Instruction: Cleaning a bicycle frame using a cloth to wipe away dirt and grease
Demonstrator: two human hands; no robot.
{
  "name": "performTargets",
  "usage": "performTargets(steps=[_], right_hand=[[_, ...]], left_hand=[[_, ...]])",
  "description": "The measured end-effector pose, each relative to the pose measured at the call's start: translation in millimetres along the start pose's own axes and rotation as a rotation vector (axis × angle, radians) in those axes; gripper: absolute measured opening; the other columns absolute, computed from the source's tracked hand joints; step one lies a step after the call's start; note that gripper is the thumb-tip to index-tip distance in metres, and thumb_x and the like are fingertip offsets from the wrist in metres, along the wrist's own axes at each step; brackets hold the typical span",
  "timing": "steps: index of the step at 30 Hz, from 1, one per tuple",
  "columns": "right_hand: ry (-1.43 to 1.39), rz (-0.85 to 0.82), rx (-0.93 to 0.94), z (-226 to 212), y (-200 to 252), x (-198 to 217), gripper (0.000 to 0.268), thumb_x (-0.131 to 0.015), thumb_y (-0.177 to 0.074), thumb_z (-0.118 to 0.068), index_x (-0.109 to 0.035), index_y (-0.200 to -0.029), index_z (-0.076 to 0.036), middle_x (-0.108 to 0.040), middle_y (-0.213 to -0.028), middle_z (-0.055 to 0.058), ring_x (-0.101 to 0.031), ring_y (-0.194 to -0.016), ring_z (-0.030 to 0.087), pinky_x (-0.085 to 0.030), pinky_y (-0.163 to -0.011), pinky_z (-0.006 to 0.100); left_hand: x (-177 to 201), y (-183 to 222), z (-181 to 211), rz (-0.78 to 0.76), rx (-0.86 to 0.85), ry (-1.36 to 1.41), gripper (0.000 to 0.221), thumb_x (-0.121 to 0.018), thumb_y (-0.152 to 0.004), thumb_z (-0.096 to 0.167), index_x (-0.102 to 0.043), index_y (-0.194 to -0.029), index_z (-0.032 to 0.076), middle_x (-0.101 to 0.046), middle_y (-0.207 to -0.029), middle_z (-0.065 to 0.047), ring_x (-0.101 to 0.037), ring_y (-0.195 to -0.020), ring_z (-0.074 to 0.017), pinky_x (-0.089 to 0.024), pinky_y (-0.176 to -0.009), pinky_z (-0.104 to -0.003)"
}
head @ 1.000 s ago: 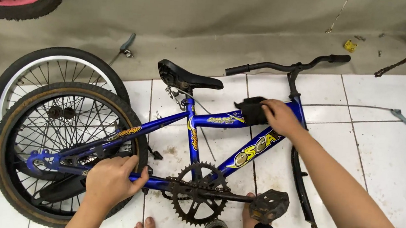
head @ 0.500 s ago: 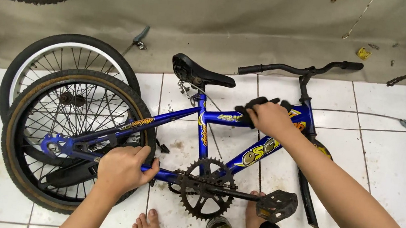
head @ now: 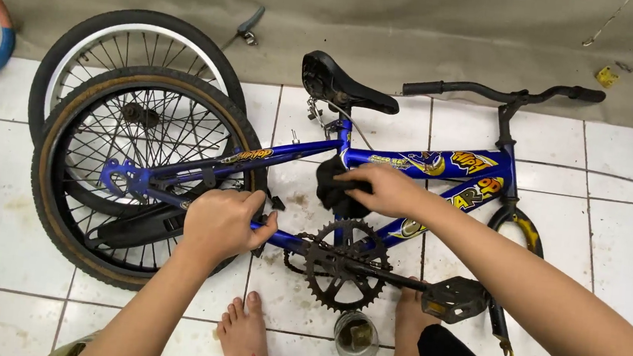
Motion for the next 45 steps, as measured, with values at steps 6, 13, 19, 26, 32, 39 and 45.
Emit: performTargets(steps=[6,13,19,26,32,39,45], right_hand=[[-0.166,0.232,-0.423,52,48,26,0.028,-0.068,-0.089,-0.030,-0.078,-0.108,-0.012,-0.077,-0.085,0.013,-0.074,-0.087,0.030,-0.056,-0.078,0.039],[-0.306,0.130,-0.016,-50,76,-12,0.048,-0.068,-0.090,-0.015,-0.064,-0.138,-0.011,-0.072,-0.119,0.022,-0.066,-0.116,0.041,-0.051,-0.099,0.051],[0.433,-0.134,0.060,-38,70,-24,0.040,-0.060,-0.093,-0.008,-0.069,-0.130,-0.016,-0.068,-0.113,0.015,-0.071,-0.103,0.036,-0.060,-0.083,0.046],[0.562,-0.027,0.000,-31,62,-30,0.037,-0.065,-0.086,-0.021,-0.073,-0.122,-0.027,-0.070,-0.113,0.007,-0.072,-0.098,0.032,-0.061,-0.078,0.043],[0.483,-0.082,-0.009,-1,75,-49,0.040,-0.067,-0.086,-0.013,-0.073,-0.124,-0.024,-0.067,-0.118,0.007,-0.070,-0.105,0.035,-0.059,-0.086,0.047],[0.389,-0.060,0.087,-81,76,-21,0.034,-0.062,-0.091,-0.010,-0.070,-0.124,-0.009,-0.067,-0.118,0.017,-0.069,-0.103,0.042,-0.059,-0.082,0.050],[0.139,-0.181,-0.055,-17,73,-53,0.047,-0.060,-0.091,-0.013,-0.056,-0.138,-0.014,-0.067,-0.123,0.011,-0.064,-0.119,0.037,-0.054,-0.097,0.049]], left_hand=[[0,0,0,0.000,0.006,0.010,0.034,-0.059,-0.085,0.053,-0.066,-0.076,0.021,-0.066,-0.057,-0.001,-0.066,-0.052,-0.0176,-0.054,-0.055,-0.029],[-7,9,0,0.016,0.022,0.019,0.037,-0.058,-0.087,0.053,-0.071,-0.083,0.019,-0.069,-0.061,-0.002,-0.069,-0.055,-0.0207,-0.056,-0.058,-0.032],[-6,4,-1,-0.056,0.036,0.031,0.038,-0.057,-0.087,0.052,-0.075,-0.088,0.018,-0.070,-0.062,-0.003,-0.069,-0.055,-0.0201,-0.055,-0.058,-0.031],[-2,7,1,-0.077,0.038,0.012,0.038,-0.058,-0.087,0.051,-0.076,-0.093,0.018,-0.073,-0.066,-0.003,-0.071,-0.058,-0.0198,-0.057,-0.060,-0.032],[2,9,4,-0.044,0.024,0.012,0.038,-0.057,-0.087,0.051,-0.075,-0.089,0.018,-0.072,-0.064,-0.003,-0.071,-0.058,-0.0218,-0.057,-0.060,-0.033],[-1,7,2,-0.062,0.052,0.004,0.035,-0.059,-0.084,0.051,-0.073,-0.086,0.019,-0.072,-0.064,-0.003,-0.072,-0.059,-0.0219,-0.057,-0.061,-0.034],[-6,8,-1,-0.060,0.044,0.002,0.037,-0.057,-0.085,0.054,-0.072,-0.087,0.020,-0.070,-0.063,-0.003,-0.071,-0.060,-0.0218,-0.057,-0.061,-0.034]])
Point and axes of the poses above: each hand's wrist, its own y-axis away from the middle knuckle, its own x-axis out of the back of the hand, z = x × y, the point moved 6 cm from there along -y, towards the middle knuckle
